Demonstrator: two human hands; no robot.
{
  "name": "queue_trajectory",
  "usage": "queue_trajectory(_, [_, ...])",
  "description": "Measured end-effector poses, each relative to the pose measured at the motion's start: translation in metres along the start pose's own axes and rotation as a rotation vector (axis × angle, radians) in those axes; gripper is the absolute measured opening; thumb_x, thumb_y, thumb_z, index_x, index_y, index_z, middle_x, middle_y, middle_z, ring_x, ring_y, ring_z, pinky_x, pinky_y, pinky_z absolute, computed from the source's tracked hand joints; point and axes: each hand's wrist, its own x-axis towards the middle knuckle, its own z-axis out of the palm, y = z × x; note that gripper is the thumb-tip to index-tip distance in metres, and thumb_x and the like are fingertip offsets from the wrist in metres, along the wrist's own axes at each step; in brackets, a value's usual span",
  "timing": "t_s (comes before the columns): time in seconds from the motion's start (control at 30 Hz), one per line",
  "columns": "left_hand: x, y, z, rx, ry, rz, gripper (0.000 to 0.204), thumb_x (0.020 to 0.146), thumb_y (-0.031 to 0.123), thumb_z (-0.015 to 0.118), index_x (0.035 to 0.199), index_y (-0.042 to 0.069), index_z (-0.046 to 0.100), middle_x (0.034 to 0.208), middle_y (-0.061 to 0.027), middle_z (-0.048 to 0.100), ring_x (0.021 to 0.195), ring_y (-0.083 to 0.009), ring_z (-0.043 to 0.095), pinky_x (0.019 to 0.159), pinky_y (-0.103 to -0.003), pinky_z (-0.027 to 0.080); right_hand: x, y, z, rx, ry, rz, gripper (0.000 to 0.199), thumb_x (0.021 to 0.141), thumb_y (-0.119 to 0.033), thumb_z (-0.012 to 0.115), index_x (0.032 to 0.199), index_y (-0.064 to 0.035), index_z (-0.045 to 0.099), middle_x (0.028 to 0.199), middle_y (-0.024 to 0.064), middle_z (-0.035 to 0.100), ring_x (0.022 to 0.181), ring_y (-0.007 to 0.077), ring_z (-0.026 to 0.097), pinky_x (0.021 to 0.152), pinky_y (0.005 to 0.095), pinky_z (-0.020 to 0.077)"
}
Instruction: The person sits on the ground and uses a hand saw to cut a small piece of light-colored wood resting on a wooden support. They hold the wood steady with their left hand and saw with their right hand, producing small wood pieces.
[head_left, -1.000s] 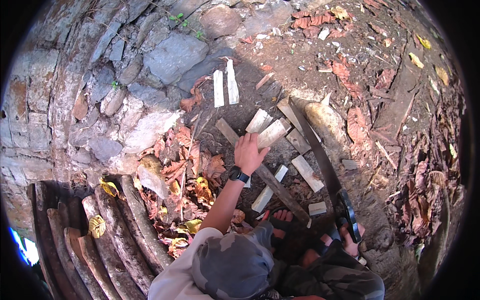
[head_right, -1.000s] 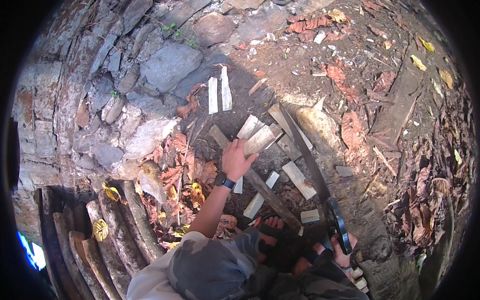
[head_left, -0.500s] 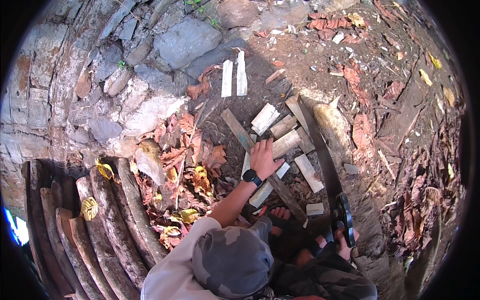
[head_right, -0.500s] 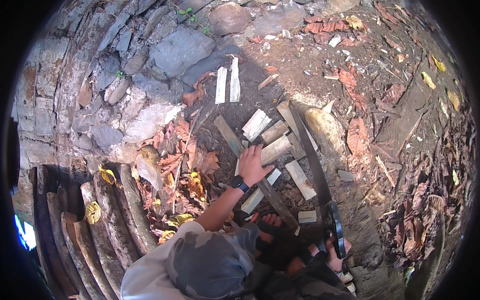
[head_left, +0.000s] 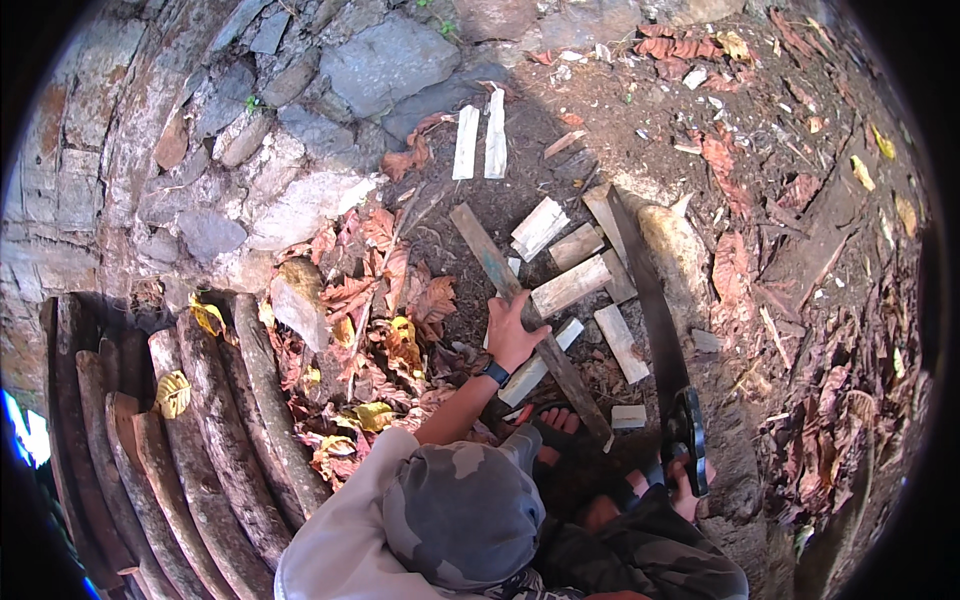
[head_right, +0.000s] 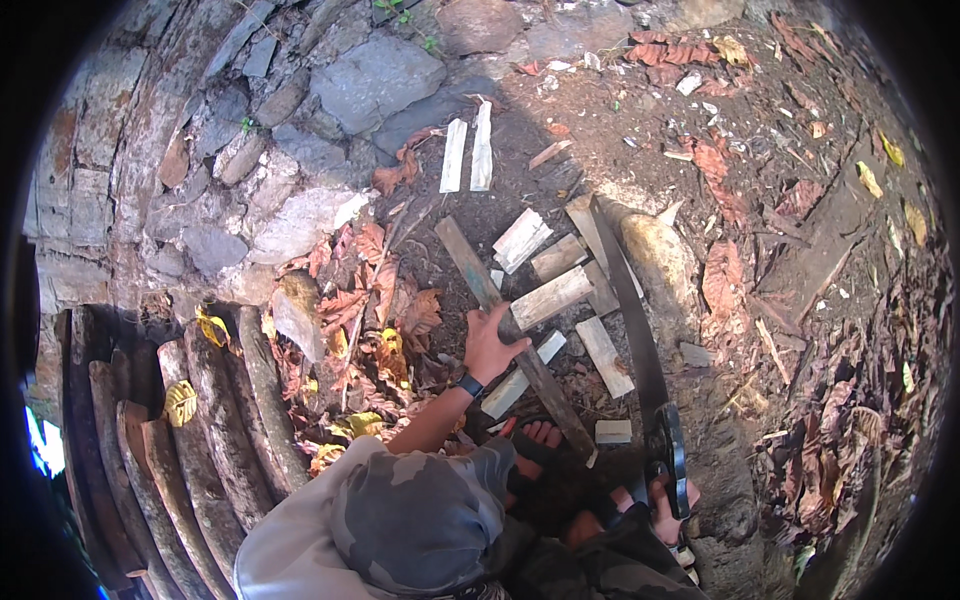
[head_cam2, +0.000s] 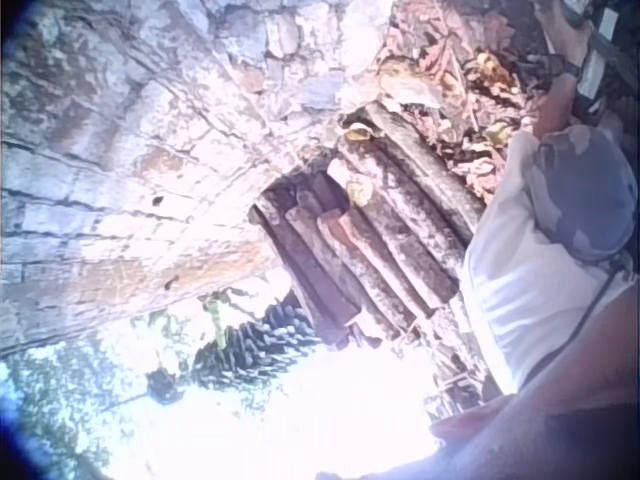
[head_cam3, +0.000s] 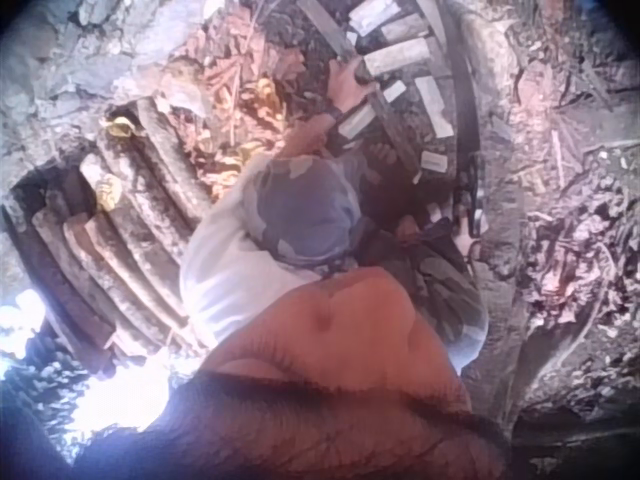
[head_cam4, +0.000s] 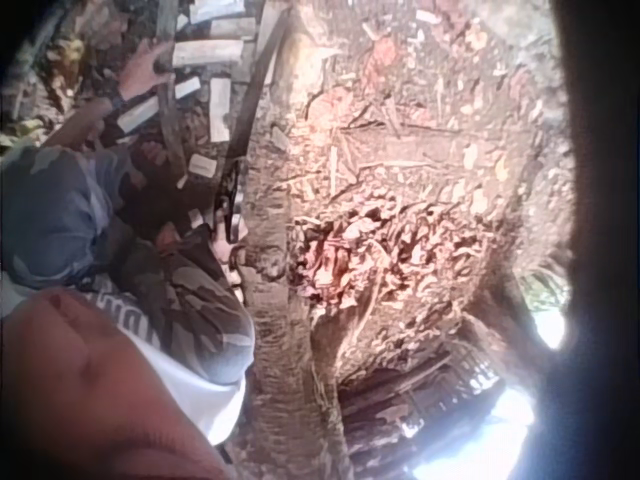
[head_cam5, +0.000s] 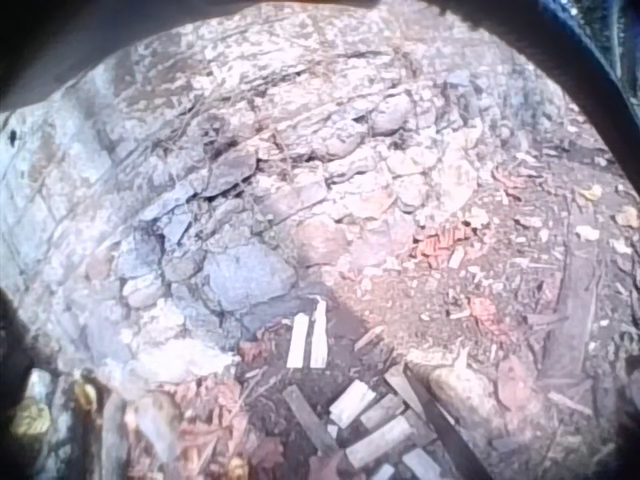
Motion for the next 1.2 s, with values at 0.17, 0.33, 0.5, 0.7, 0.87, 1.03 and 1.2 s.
queue_trajectory(0.17, [0.006, 0.001, 0.008, 0.029, 0.081, 0.057, 0.072, 0.072, 0.025, 0.088, 0.138, 0.017, 0.058, 0.126, -0.0226, 0.048, 0.116, -0.0427, 0.051, 0.099, -0.048, 0.046, 0.002, -0.010, 0.005, 0.074, 0.030, 0.085, 0.020, 0.086, -0.016, 0.075, 0.093, -0.0039, 0.061, 0.071, 0.0029, 0.055, 0.060, 0.0123, 0.049, 0.057, 0.0323, 0.0398])
queue_trajectory(0.33, [0.002, 0.005, 0.012, -0.081, 0.132, 0.084, 0.069, 0.072, 0.019, 0.087, 0.135, 0.015, 0.059, 0.127, -0.0200, 0.048, 0.117, -0.0420, 0.052, 0.099, -0.048, 0.047, 0.006, -0.013, 0.001, 0.062, -0.068, 0.059, 0.014, 0.090, -0.012, 0.068, 0.088, -0.0018, 0.058, 0.071, 0.0034, 0.058, 0.063, 0.0144, 0.054, 0.060, 0.0295, 0.0418])
queue_trajectory(0.5, [0.008, -0.002, 0.010, -0.076, 0.099, 0.043, 0.066, 0.074, 0.020, 0.086, 0.135, 0.014, 0.061, 0.128, -0.0222, 0.046, 0.117, -0.0428, 0.055, 0.100, -0.047, 0.049, 0.000, 0.003, 0.003, -0.140, 0.031, -0.109, 0.025, 0.085, -0.024, 0.077, 0.089, -0.0021, 0.065, 0.083, 0.0095, 0.059, 0.071, 0.0197, 0.057, 0.064, 0.0388, 0.0426])
queue_trajectory(0.7, [0.002, 0.006, 0.010, -0.136, 0.127, -0.048, 0.076, 0.070, 0.024, 0.089, 0.138, 0.017, 0.057, 0.132, -0.0239, 0.042, 0.122, -0.0461, 0.051, 0.099, -0.049, 0.050, 0.003, 0.010, -0.007, -0.212, -0.101, -0.107, 0.020, 0.085, -0.019, 0.075, 0.092, -0.0022, 0.065, 0.078, 0.0081, 0.059, 0.069, 0.0196, 0.057, 0.063, 0.0385, 0.0427])
queue_trajectory(0.87, [0.013, -0.001, 0.018, -0.009, 0.125, -0.005, 0.077, 0.068, 0.027, 0.091, 0.137, 0.018, 0.057, 0.132, -0.0258, 0.041, 0.124, -0.0491, 0.047, 0.100, -0.051, 0.046, 0.006, -0.003, 0.004, 0.078, -0.022, 0.097, 0.017, 0.085, -0.016, 0.073, 0.089, -0.0027, 0.064, 0.067, 0.0042, 0.056, 0.060, 0.0152, 0.052, 0.058, 0.0343, 0.0410])
queue_trajectory(1.03, [0.015, 0.000, 0.022, -0.028, 0.098, -0.029, 0.071, 0.066, 0.025, 0.091, 0.130, 0.016, 0.061, 0.132, -0.0272, 0.041, 0.124, -0.0498, 0.045, 0.101, -0.051, 0.044, 0.007, -0.006, 0.003, 0.115, -0.040, 0.118, 0.016, 0.086, -0.016, 0.073, 0.088, -0.0028, 0.063, 0.067, 0.0045, 0.055, 0.059, 0.0148, 0.050, 0.057, 0.0334, 0.0405])
queue_trajectory(1.2, [0.014, 0.007, 0.020, -0.110, 0.150, -0.088, 0.067, 0.064, 0.019, 0.089, 0.126, 0.016, 0.064, 0.132, -0.0268, 0.042, 0.122, -0.0493, 0.049, 0.102, -0.050, 0.046, 0.005, -0.011, 0.006, 0.158, -0.026, 0.155, 0.019, 0.088, -0.018, 0.073, 0.089, -0.0028, 0.062, 0.067, 0.0035, 0.055, 0.059, 0.0143, 0.050, 0.057, 0.0335, 0.0406])
